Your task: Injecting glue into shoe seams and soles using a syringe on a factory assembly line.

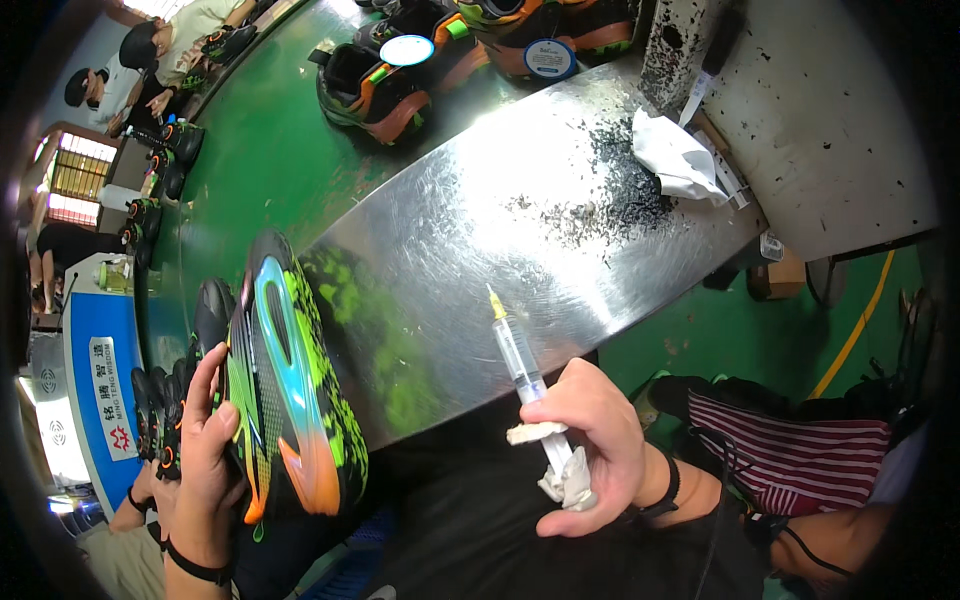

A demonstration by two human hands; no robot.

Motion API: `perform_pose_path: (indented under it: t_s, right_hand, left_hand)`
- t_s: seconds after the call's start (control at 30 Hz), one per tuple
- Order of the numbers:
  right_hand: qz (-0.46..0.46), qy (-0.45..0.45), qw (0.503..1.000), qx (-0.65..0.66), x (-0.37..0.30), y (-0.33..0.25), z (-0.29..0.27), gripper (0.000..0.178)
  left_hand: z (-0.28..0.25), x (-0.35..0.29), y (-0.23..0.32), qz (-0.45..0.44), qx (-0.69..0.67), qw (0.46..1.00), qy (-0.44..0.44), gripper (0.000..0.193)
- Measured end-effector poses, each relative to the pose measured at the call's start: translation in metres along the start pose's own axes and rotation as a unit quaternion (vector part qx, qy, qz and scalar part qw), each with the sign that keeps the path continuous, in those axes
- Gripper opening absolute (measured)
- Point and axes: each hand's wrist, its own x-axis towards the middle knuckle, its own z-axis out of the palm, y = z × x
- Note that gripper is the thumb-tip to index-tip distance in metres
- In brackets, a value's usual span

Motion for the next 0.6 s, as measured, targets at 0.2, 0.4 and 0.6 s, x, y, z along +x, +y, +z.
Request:
perform_pose_path:
  t_s: [0.2, 0.4, 0.6]
  right_hand:
    - [0.019, -0.016, 0.999, -0.037, -0.005, -0.005, -0.007, 0.072]
    - [0.052, -0.079, 0.978, -0.184, 0.013, -0.02, -0.017, 0.076]
    - [0.083, -0.056, 0.967, -0.235, 0.004, -0.019, -0.027, 0.075]
  left_hand:
    - [-0.011, -0.012, -0.013, 0.076, -0.171, 0.981, 0.053, 0.054]
    - [0.0, -0.015, -0.013, 0.019, 0.033, 0.998, -0.056, 0.073]
    - [0.011, 0.024, 0.017, 0.345, 0.509, 0.784, -0.08, 0.09]
